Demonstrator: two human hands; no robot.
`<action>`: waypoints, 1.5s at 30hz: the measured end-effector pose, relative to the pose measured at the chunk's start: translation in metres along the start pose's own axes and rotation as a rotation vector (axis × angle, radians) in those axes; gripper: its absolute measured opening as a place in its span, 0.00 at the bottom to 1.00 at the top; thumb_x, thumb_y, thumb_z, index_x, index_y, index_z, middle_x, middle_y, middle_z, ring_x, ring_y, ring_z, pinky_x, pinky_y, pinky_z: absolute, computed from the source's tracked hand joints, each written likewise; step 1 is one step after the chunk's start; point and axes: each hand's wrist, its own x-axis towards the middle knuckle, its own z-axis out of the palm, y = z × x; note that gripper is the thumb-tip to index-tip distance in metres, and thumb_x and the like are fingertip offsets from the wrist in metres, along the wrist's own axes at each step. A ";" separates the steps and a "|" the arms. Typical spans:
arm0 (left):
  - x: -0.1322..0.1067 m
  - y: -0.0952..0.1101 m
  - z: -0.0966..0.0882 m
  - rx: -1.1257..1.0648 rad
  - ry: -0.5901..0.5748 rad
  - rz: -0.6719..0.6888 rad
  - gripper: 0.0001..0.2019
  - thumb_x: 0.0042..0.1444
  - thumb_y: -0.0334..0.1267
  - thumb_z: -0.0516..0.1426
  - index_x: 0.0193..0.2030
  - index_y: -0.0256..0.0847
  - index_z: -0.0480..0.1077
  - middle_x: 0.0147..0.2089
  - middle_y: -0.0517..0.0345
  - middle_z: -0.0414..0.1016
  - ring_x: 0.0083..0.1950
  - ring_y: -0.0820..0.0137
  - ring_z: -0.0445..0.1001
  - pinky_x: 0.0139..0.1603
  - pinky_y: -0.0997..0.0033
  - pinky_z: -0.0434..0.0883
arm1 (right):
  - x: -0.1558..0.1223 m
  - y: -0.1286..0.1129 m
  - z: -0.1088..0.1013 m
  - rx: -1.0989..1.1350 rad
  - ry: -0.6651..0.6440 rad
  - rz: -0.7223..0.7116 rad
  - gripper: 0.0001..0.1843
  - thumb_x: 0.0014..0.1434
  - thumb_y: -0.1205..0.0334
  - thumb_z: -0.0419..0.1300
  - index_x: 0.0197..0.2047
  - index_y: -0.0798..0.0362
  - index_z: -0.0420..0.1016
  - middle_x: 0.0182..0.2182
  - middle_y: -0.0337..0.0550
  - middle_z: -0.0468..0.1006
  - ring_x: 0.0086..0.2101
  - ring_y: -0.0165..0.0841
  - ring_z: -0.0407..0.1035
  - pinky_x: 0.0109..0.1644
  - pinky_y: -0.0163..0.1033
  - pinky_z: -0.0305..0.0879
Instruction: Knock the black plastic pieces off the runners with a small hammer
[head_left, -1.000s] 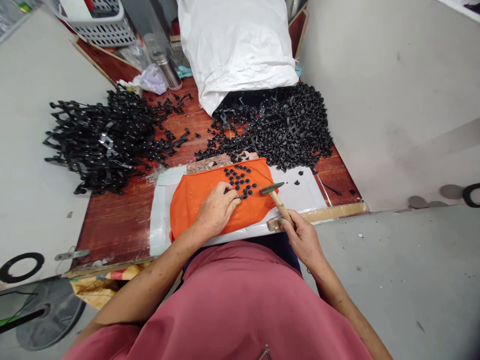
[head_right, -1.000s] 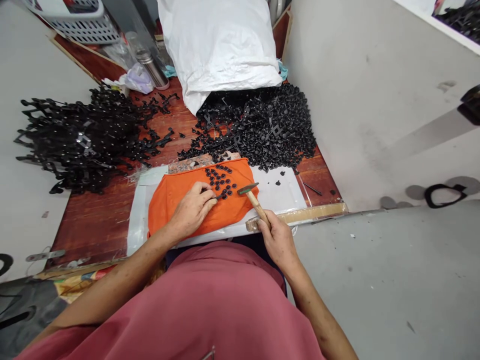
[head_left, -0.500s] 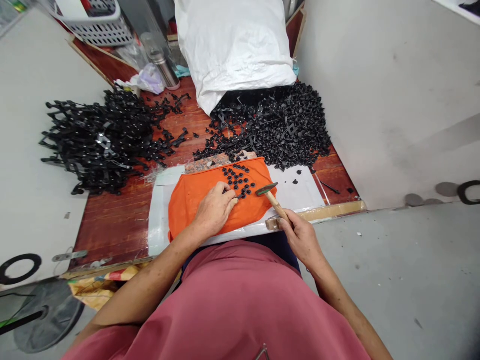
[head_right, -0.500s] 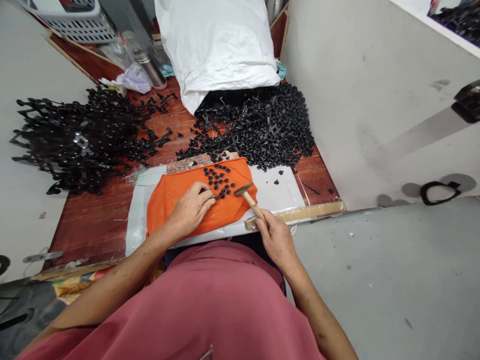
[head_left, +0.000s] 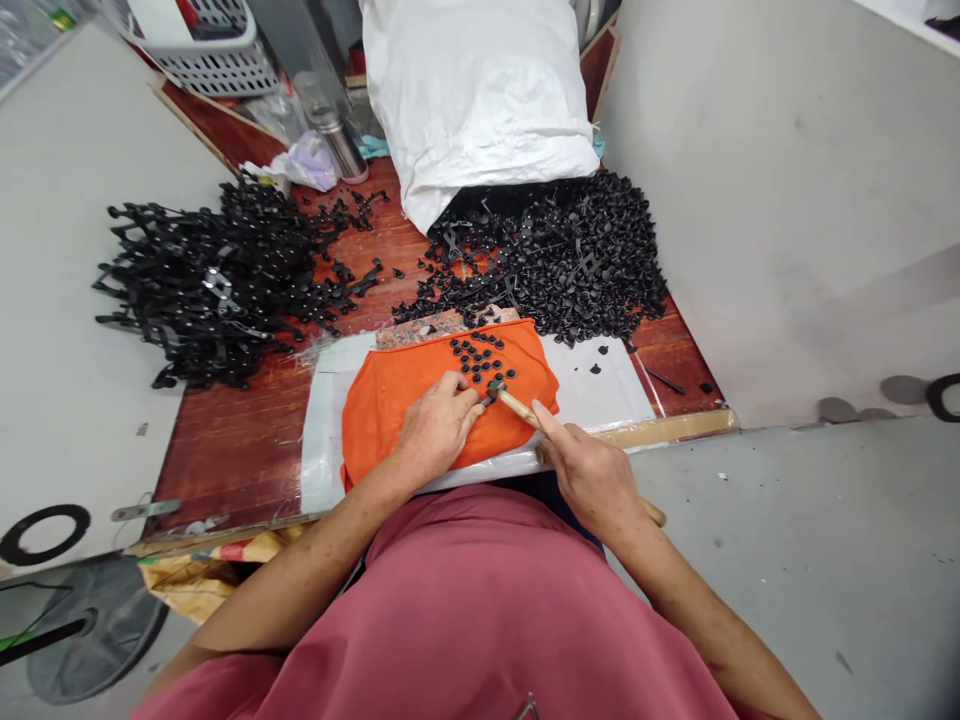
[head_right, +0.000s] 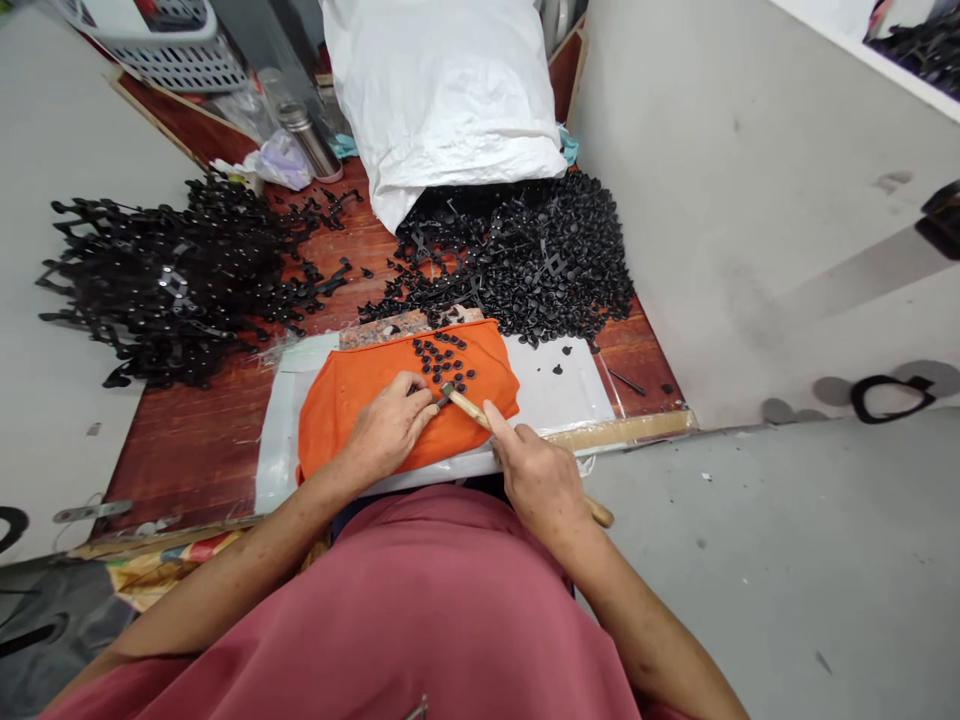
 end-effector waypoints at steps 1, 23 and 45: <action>0.000 0.000 0.001 0.001 -0.002 -0.008 0.16 0.72 0.43 0.48 0.47 0.42 0.76 0.55 0.49 0.69 0.50 0.62 0.73 0.51 0.61 0.73 | 0.000 0.000 0.001 -0.005 0.013 0.002 0.28 0.75 0.62 0.48 0.76 0.46 0.59 0.35 0.43 0.81 0.30 0.35 0.76 0.36 0.36 0.69; 0.022 -0.038 -0.050 0.230 -0.233 0.722 0.12 0.71 0.40 0.52 0.47 0.49 0.79 0.41 0.52 0.73 0.42 0.65 0.70 0.45 0.65 0.64 | 0.011 0.019 0.019 0.168 -0.019 -0.054 0.29 0.74 0.61 0.49 0.76 0.44 0.59 0.44 0.45 0.85 0.39 0.38 0.80 0.45 0.41 0.75; 0.020 -0.017 -0.010 0.032 0.057 -0.229 0.14 0.72 0.43 0.49 0.47 0.42 0.74 0.48 0.50 0.82 0.49 0.59 0.79 0.46 0.64 0.69 | -0.009 0.024 0.027 0.401 0.081 0.219 0.27 0.73 0.61 0.52 0.73 0.44 0.65 0.61 0.44 0.78 0.53 0.40 0.79 0.57 0.44 0.75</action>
